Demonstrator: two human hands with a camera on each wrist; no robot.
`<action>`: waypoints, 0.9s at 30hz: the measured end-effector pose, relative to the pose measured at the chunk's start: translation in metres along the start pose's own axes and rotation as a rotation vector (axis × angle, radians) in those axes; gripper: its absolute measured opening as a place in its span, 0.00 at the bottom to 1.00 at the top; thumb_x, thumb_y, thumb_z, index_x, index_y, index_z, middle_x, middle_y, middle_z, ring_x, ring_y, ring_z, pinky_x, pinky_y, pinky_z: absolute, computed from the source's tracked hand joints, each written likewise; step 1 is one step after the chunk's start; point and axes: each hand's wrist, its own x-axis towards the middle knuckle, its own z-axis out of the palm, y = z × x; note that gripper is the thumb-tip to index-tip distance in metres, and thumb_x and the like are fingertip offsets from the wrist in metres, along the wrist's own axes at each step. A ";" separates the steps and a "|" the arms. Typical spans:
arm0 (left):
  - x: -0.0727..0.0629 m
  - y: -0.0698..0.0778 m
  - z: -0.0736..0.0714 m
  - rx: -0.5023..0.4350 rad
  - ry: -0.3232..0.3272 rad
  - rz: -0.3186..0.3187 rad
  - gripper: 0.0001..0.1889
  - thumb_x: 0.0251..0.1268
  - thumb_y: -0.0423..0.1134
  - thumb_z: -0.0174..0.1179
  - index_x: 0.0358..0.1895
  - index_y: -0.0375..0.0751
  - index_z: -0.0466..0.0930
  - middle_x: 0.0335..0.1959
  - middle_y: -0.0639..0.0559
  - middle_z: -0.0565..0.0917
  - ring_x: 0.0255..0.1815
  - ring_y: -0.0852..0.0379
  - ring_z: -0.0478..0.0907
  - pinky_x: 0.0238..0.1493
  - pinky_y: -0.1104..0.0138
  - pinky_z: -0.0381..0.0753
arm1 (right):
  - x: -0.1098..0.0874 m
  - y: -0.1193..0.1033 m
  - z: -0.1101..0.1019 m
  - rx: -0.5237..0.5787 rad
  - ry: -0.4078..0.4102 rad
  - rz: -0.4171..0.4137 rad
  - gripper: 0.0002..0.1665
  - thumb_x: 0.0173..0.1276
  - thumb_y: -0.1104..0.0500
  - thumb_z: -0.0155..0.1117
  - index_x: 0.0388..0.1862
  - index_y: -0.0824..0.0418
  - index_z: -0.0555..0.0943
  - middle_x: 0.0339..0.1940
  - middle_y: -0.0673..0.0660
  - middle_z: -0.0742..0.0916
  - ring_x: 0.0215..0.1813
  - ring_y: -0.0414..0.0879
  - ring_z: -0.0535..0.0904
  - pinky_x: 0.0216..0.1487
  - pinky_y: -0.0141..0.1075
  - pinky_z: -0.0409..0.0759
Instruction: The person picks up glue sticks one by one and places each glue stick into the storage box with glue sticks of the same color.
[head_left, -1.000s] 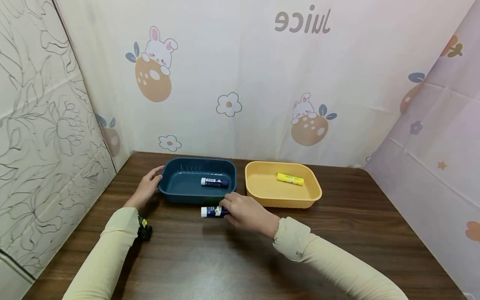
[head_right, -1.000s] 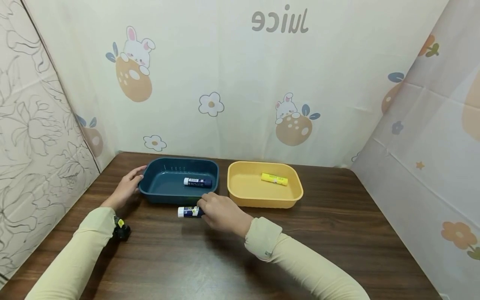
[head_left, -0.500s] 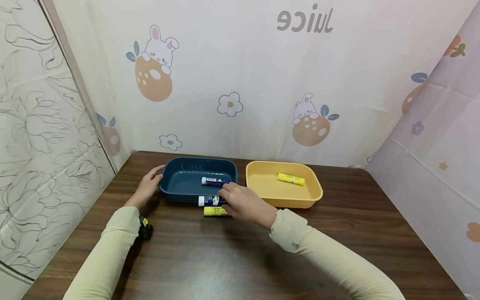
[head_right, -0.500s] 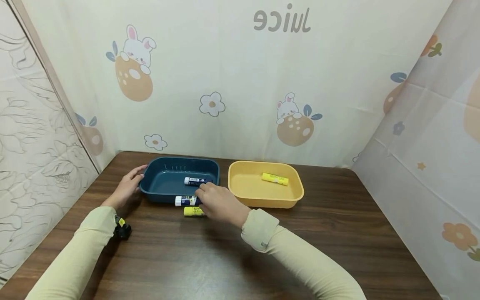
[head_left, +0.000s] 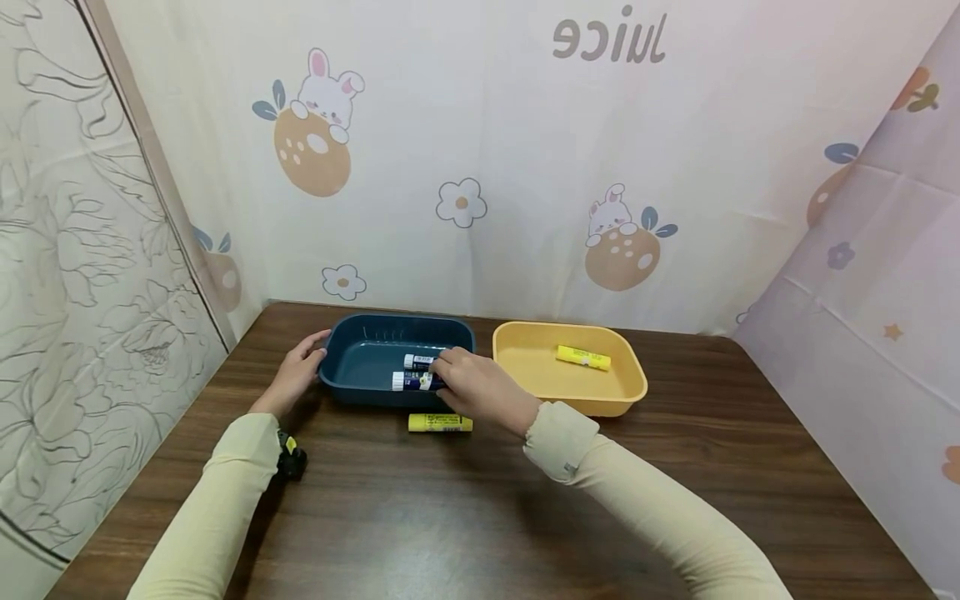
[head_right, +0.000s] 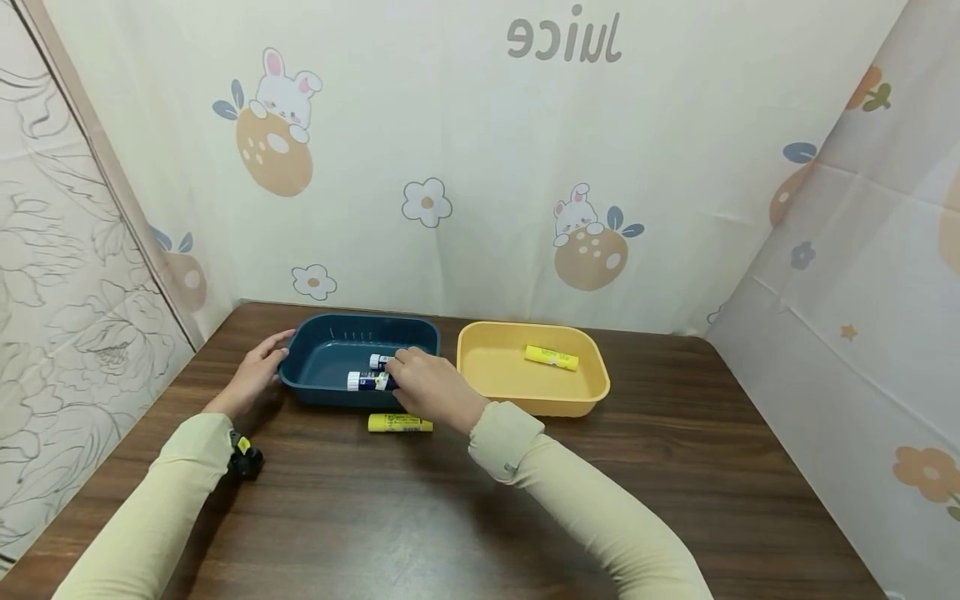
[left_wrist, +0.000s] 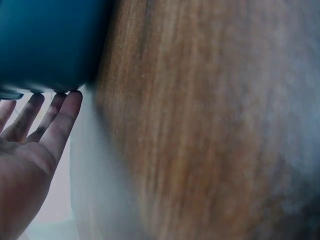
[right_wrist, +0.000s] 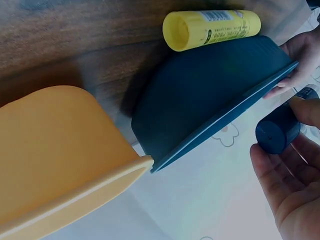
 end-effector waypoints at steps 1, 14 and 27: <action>0.000 0.000 0.000 0.001 0.001 -0.001 0.26 0.78 0.42 0.34 0.76 0.42 0.49 0.72 0.34 0.54 0.68 0.37 0.57 0.61 0.43 0.65 | 0.002 0.000 0.000 0.002 -0.005 0.007 0.18 0.64 0.55 0.67 0.50 0.61 0.80 0.42 0.53 0.83 0.42 0.42 0.76 0.44 0.31 0.79; -0.005 0.010 0.002 -0.032 -0.011 -0.024 0.26 0.78 0.38 0.35 0.75 0.39 0.49 0.73 0.32 0.52 0.69 0.35 0.54 0.61 0.42 0.63 | 0.030 0.004 0.007 0.039 -0.032 0.067 0.16 0.66 0.56 0.64 0.51 0.60 0.80 0.42 0.52 0.82 0.42 0.42 0.74 0.45 0.31 0.78; 0.000 0.003 0.002 -0.006 0.004 -0.022 0.26 0.78 0.42 0.35 0.76 0.42 0.49 0.72 0.33 0.54 0.68 0.36 0.56 0.61 0.43 0.65 | 0.045 0.022 0.024 0.039 -0.074 0.141 0.17 0.67 0.57 0.63 0.53 0.62 0.79 0.46 0.54 0.82 0.47 0.44 0.75 0.49 0.35 0.78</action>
